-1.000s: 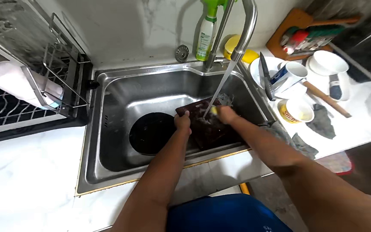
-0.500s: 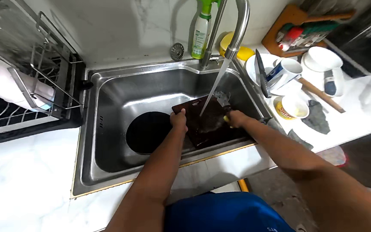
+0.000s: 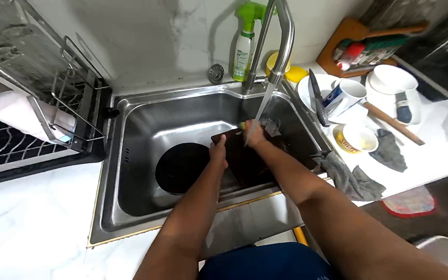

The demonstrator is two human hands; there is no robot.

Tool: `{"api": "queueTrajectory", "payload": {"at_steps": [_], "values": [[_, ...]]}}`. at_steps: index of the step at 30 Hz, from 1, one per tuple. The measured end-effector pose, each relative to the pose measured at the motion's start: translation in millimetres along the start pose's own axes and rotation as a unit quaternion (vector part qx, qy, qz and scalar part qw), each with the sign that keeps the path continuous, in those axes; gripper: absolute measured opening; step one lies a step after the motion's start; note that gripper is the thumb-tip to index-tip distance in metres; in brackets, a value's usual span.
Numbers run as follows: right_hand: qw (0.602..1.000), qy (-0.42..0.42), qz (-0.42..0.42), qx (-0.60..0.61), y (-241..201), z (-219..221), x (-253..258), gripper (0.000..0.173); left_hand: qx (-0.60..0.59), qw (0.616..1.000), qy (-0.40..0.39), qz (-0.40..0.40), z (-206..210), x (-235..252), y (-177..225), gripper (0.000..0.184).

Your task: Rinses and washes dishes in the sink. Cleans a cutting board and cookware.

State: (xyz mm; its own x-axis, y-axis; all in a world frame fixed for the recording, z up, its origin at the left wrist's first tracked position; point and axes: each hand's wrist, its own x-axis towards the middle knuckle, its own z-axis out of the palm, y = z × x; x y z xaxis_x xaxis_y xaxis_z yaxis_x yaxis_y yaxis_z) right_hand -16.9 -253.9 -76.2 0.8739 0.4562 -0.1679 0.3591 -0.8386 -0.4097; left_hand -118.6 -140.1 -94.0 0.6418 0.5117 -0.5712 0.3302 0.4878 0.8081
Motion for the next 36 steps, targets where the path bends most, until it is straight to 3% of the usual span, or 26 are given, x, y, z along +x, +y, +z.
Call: {"api": "queueTrajectory", "payload": {"at_steps": [2,4,6,9,11,14,18,20,23,24,25,26,29,31,34,36], "values": [[0.985,-0.001,-0.156,0.072,-36.7,17.1,-24.4,0.04,-0.03,1.0,-0.002,-0.006,0.7,-4.0,0.0,0.057],[0.968,-0.021,-0.235,0.085,-48.3,19.5,-50.1,0.037,-0.041,0.999,0.015,0.018,3.6,-9.0,6.6,0.053],[0.983,-0.078,-0.165,0.037,-30.9,3.1,-73.4,0.039,-0.056,0.997,0.019,0.056,3.3,-7.4,8.5,0.048],[0.994,-0.093,0.025,0.05,29.0,-23.6,-59.4,0.049,-0.079,0.989,0.029,0.121,3.1,-17.7,21.8,0.036],[0.986,-0.033,0.103,0.13,60.3,-33.4,-33.6,0.056,-0.097,0.98,0.026,0.169,-3.7,-28.5,35.5,0.029],[0.957,0.08,0.136,0.242,67.5,-41.5,-15.2,0.05,-0.12,0.968,-0.016,0.218,-17.6,-32.8,47.3,0.032],[0.928,0.241,0.107,0.262,34.1,-64.7,-26.3,0.052,-0.137,0.965,-0.015,0.225,-26.4,-31.7,50.2,0.071],[0.881,0.292,0.119,0.353,31.5,-66.5,-30.3,0.059,-0.164,0.963,-0.002,0.213,-23.0,-37.6,50.3,0.075],[0.74,0.331,0.125,0.572,42.4,-63.2,-26.0,0.054,-0.271,0.958,-0.03,0.093,-21.4,-34.1,46.7,0.075],[0.713,0.329,0.119,0.608,45.1,-65.8,-25.7,0.048,-0.311,0.948,-0.043,0.043,-21.1,-34.5,48.0,0.073],[0.71,0.316,0.119,0.618,46.7,-68.5,-26.1,0.045,-0.34,0.938,-0.064,0.01,-22.1,-38.2,49.8,0.07],[0.739,0.286,0.12,0.597,49.7,-70.8,-28.0,0.045,-0.354,0.931,-0.09,-0.002,-24.2,-42.8,50.7,0.065],[0.89,0.118,0.073,0.435,75.0,-71.9,-21.3,0.051,-0.302,0.938,-0.169,0.026,-32.1,-50.7,46.7,0.037],[0.928,0.022,0.056,0.367,85.1,-52.1,-0.7,0.049,-0.237,0.955,-0.172,0.049,-33.4,-54.1,40.9,0.018],[0.966,-0.026,0.065,0.249,71.7,-18.5,13.7,0.047,-0.115,0.968,-0.206,0.082,-26.4,-51.2,29.7,0.039],[0.973,0.003,0.089,0.211,43.7,-11.9,13.6,0.049,-0.072,0.968,-0.228,0.08,-23.6,-46.8,27.6,0.053]]}}
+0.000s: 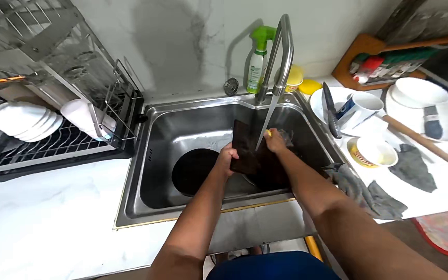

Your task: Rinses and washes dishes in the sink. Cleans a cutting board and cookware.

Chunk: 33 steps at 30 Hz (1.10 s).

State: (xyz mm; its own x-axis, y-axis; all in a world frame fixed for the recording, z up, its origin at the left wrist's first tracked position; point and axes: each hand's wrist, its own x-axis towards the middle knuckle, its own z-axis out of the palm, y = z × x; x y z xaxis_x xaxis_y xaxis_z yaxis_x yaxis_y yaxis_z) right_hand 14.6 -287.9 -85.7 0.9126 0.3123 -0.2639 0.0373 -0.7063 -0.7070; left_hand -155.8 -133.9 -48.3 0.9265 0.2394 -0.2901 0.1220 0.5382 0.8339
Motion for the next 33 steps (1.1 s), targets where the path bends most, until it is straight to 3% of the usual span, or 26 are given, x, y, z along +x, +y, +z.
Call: {"api": "queueTrajectory", "payload": {"at_steps": [2,4,5,6,8,10,13,18,20,22,25,27,29,31,33], "values": [[0.995,0.049,-0.089,0.017,-27.5,20.4,-13.1,0.047,0.0,1.0,-0.015,-0.014,-4.4,3.8,-0.3,0.058],[0.975,0.034,-0.221,0.014,-46.6,41.0,-33.5,0.054,-0.036,0.998,-0.035,-0.024,-9.3,6.9,0.6,0.037],[0.959,-0.002,-0.285,0.002,-49.5,49.6,-49.1,0.058,-0.057,0.997,-0.045,-0.029,-12.9,8.8,0.9,0.037],[0.939,-0.044,-0.342,-0.004,-48.8,54.5,-68.1,0.058,-0.063,0.996,-0.048,-0.035,-14.9,9.7,3.1,0.049],[0.905,-0.156,-0.395,-0.038,-36.0,43.9,-108.5,0.053,-0.02,0.998,-0.01,-0.06,-12.0,10.7,6.2,0.058],[0.9,-0.224,-0.362,-0.093,-9.0,14.1,-124.7,0.056,0.027,0.997,-0.017,-0.068,-16.3,14.9,1.3,0.04],[0.932,-0.244,-0.208,-0.168,34.4,-30.9,-87.3,0.069,0.068,0.995,-0.019,-0.065,-16.7,20.4,-1.7,0.065],[0.96,-0.131,0.002,-0.247,50.6,-51.6,-25.3,0.067,0.118,0.993,-0.014,-0.004,-1.9,16.9,5.0,0.064],[0.978,-0.039,-0.023,-0.203,32.8,-63.0,-33.8,0.073,0.194,0.981,-0.017,0.017,20.2,9.4,26.8,0.065],[0.988,0.022,-0.134,-0.073,15.6,-79.8,-47.7,0.088,0.302,0.951,-0.054,0.031,52.5,-0.6,55.9,0.064],[0.952,0.042,-0.288,0.096,-20.2,-114.7,-57.6,0.101,0.475,0.863,-0.154,0.081,101.8,6.0,93.6,0.048],[0.939,0.028,-0.316,0.131,-41.0,-142.2,-64.6,0.081,0.57,0.786,-0.212,0.111,132.0,9.4,113.2,0.04],[0.948,0.011,-0.302,0.096,-44.5,-166.6,-67.9,0.042,0.634,0.728,-0.233,0.12,149.2,11.8,124.4,0.044],[0.953,0.005,-0.3,0.043,-43.7,-176.9,-73.7,0.026,0.686,0.678,-0.233,0.123,154.2,8.5,130.0,0.045],[0.95,0.005,-0.311,0.015,-46.6,-171.4,-78.5,0.02,0.733,0.629,-0.224,0.128,149.3,7.7,131.5,0.033]]}}
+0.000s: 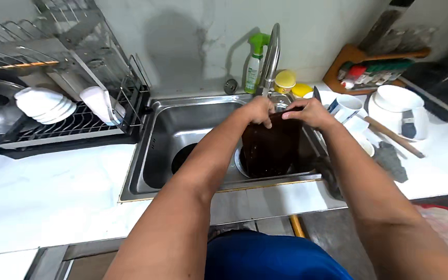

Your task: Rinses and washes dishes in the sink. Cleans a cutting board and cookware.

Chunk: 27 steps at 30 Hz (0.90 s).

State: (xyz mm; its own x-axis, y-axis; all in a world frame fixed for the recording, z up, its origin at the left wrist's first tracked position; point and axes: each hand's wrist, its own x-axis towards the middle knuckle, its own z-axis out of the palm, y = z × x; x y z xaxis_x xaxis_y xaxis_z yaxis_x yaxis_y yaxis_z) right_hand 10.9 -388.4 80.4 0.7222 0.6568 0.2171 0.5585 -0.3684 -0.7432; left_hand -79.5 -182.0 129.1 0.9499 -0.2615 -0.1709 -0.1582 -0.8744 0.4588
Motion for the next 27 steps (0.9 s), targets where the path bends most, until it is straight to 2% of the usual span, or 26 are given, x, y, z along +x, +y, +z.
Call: {"api": "queueTrajectory", "payload": {"at_steps": [3,7,9,12,14,16,18,20,23,25,27], "values": [[0.998,-0.051,-0.014,-0.036,-4.7,14.0,6.9,0.021,0.011,1.0,0.025,-0.01,9.5,-10.4,-18.6,0.026],[0.974,-0.177,-0.073,-0.118,-32.8,40.3,32.1,0.026,-0.02,0.994,0.1,-0.042,19.6,-34.2,-27.0,0.02],[0.954,-0.236,-0.066,-0.172,-60.7,59.5,41.4,0.033,-0.022,0.99,0.13,-0.057,24.7,-42.4,-28.1,0.024],[0.937,-0.272,-0.093,-0.2,-66.2,75.3,56.0,0.033,-0.048,0.987,0.149,-0.041,28.0,-56.9,-39.8,0.031],[0.932,-0.281,-0.123,-0.193,-68.3,77.0,61.6,0.025,-0.141,0.982,0.122,-0.015,20.2,-76.2,-57.8,0.037],[0.92,-0.304,-0.095,-0.227,-85.5,79.1,61.0,0.018,-0.285,0.952,0.11,-0.029,14.1,-107.1,-89.3,0.034],[0.919,-0.311,-0.077,-0.228,-79.8,82.2,64.1,0.019,-0.342,0.921,0.135,-0.126,17.0,-137.1,-132.5,0.031],[0.934,-0.294,-0.064,-0.191,-61.6,82.6,62.1,0.019,-0.304,0.901,0.156,-0.267,39.7,-156.9,-181.3,0.035],[0.949,-0.225,-0.049,-0.216,-57.2,81.2,38.7,0.021,-0.227,0.854,0.129,-0.45,95.1,-164.6,-233.8,0.057],[0.943,-0.174,-0.021,-0.282,-53.2,81.5,21.9,0.039,-0.21,0.837,0.102,-0.495,128.3,-158.2,-256.0,0.075],[0.949,-0.118,0.009,-0.293,-43.1,79.0,7.9,0.049,-0.159,0.85,0.099,-0.493,153.7,-142.9,-277.9,0.098]]}}
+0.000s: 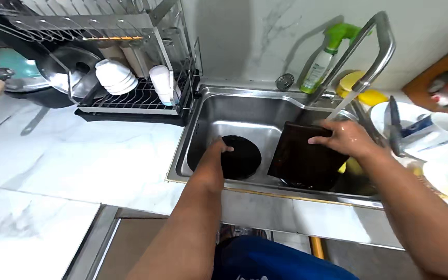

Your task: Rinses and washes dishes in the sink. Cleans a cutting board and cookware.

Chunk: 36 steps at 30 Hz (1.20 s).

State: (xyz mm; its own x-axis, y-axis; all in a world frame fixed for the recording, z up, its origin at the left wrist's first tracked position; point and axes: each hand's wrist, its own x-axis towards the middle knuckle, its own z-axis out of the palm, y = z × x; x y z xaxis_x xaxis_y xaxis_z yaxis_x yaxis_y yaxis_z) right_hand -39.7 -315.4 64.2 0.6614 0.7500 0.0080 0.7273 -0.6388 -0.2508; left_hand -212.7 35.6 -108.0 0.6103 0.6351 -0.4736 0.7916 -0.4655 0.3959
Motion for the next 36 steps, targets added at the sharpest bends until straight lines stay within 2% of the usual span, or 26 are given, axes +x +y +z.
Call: {"api": "queueTrajectory", "payload": {"at_steps": [3,6,10,13,16,20,23,25,27,30,33,36], "values": [[0.999,0.023,0.034,0.017,7.4,2.4,-22.2,0.05,0.035,0.998,0.012,0.041,5.7,17.3,8.4,0.118],[0.999,0.046,0.019,0.014,3.6,1.0,-36.6,0.048,0.053,0.996,-0.005,0.069,11.0,49.9,9.3,0.119],[0.997,0.053,0.047,0.022,-0.5,3.6,-36.9,0.044,0.095,0.991,-0.035,0.092,24.9,75.1,22.9,0.102],[0.996,0.029,0.085,0.021,-0.9,2.5,-26.9,0.043,0.098,0.991,-0.061,0.067,24.9,67.8,43.2,0.093],[0.997,0.019,0.08,0.009,2.6,4.5,-23.5,0.045,0.052,0.99,-0.109,0.069,21.6,46.0,55.3,0.087],[0.998,0.024,0.065,0.011,1.0,4.8,-21.7,0.046,0.11,0.981,-0.15,0.061,-11.8,20.6,65.8,0.069],[0.997,0.019,0.067,0.012,0.1,5.1,-17.8,0.047,0.1,0.975,-0.167,0.104,-28.3,13.8,54.0,0.064],[0.997,0.017,0.071,0.018,0.1,5.5,-12.2,0.046,0.003,0.979,-0.134,0.156,-28.7,6.6,41.8,0.063],[0.997,0.006,0.072,0.022,4.4,6.0,-4.8,0.046,-0.075,0.973,-0.059,0.209,-27.2,-18.0,42.9,0.056],[0.997,-0.009,0.066,0.03,12.4,10.3,3.6,0.045,-0.027,0.976,0.047,0.209,-41.6,-80.9,70.2,0.053],[0.998,0.002,0.053,0.044,17.1,11.2,8.3,0.046,-0.012,0.974,0.139,0.18,-86.8,-133.4,93.9,0.051],[0.998,0.015,0.046,0.047,17.3,14.9,8.5,0.046,-0.056,0.939,0.265,0.21,-153.8,-179.0,103.7,0.048]]}}
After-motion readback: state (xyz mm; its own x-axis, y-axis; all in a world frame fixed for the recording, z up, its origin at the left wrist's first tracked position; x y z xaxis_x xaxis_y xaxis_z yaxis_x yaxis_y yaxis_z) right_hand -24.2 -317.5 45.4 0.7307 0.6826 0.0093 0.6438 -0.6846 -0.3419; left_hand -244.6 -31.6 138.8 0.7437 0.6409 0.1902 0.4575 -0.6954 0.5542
